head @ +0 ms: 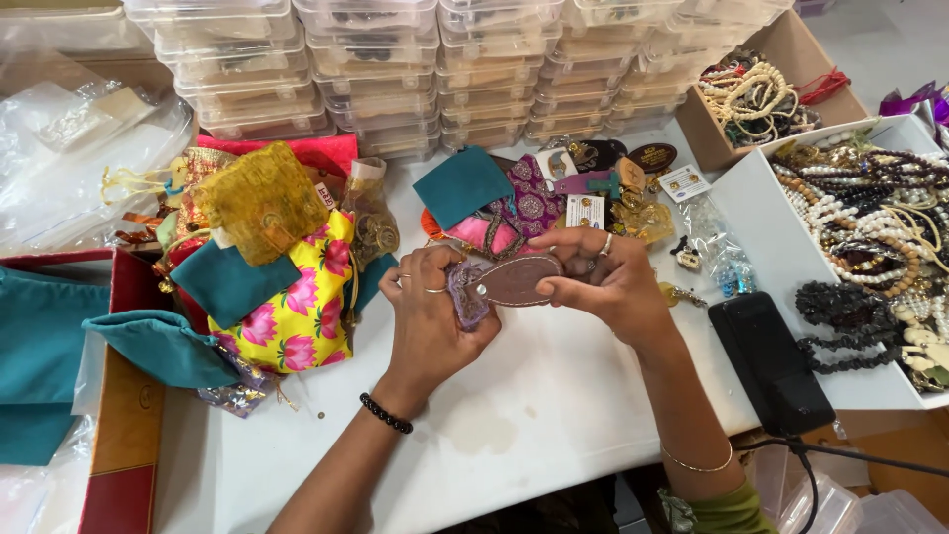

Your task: The person sorts various jewelry items, including earrings and necklaces, from a cluttered table into small fabric pouches. They handle the items by hand, placing them into different colored bags and tying the drawstrings to close them.

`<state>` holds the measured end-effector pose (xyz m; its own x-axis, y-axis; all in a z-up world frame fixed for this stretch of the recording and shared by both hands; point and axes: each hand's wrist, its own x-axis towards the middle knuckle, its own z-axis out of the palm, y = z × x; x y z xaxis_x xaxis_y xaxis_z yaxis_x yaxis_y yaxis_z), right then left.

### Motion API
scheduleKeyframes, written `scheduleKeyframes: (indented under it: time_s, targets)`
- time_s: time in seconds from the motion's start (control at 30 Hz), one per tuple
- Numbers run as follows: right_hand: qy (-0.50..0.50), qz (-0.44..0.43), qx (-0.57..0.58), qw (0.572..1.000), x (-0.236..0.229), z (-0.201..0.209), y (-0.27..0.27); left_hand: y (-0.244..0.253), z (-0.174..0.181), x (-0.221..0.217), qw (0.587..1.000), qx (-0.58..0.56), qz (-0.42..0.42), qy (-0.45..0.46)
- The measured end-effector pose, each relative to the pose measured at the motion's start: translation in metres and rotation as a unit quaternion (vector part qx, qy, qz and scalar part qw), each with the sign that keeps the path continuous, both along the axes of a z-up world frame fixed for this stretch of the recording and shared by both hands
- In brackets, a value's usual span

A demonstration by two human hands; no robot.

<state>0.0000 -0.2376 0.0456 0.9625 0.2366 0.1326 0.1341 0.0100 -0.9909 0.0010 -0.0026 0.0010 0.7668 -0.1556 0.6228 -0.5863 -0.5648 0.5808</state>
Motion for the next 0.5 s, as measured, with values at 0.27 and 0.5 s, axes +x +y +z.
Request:
scheduleKeyframes:
  time_s: [0.27, 0.5]
  targets:
    - [-0.028, 0.061, -0.033, 0.997, 0.001, 0.019, 0.026, 0.001, -0.001, 0.001, 1.000, 0.001, 0.002, 0.022]
    - [-0.030, 0.034, -0.073, 0.996, 0.005, 0.016, 0.033, 0.001, -0.006, 0.002, 1.000, 0.011, 0.004, 0.028]
